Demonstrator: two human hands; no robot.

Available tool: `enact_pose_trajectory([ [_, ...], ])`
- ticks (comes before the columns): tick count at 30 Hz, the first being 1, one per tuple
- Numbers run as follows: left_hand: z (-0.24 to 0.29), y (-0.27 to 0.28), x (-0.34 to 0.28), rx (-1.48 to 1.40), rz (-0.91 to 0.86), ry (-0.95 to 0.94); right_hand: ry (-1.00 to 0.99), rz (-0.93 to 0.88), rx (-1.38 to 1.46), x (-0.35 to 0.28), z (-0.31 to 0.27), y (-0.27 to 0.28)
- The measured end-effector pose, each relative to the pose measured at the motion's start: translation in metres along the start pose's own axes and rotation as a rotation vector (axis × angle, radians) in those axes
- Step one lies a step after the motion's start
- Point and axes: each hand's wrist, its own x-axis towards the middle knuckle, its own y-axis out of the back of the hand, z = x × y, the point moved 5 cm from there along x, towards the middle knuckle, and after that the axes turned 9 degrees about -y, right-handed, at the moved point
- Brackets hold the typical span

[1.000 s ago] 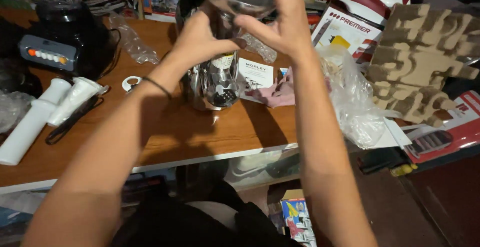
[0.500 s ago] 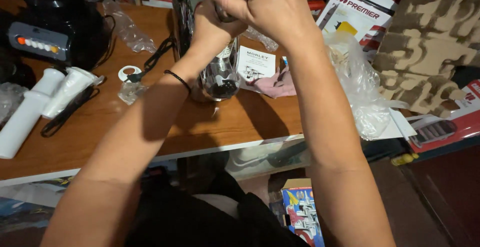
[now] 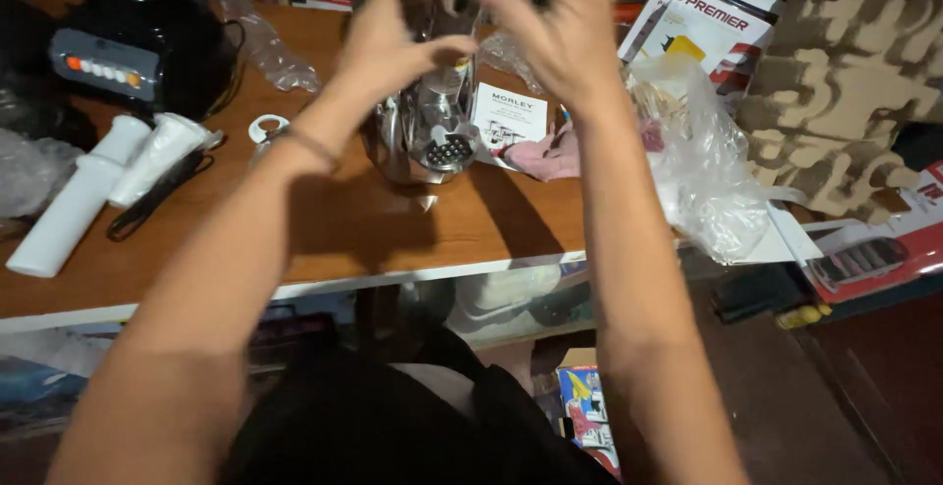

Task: Assembling a meat grinder by attaching the hopper and internal grinding components

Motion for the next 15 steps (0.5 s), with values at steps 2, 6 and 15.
enact_pose_trajectory([
  [2,-0.03,0.039,-0.03,-0.045,0.226,-0.266,-0.185,0.4,0.233,-0.055,0.036,0.01],
  [6,-0.109,0.064,-0.114,0.329,0.214,-0.25,-0.268,0.383,0.297,-0.141,0.045,-0.031],
  [15,-0.225,0.01,-0.197,0.723,-0.008,0.182,-0.359,0.488,-0.016,-0.246,0.044,-0.147],
])
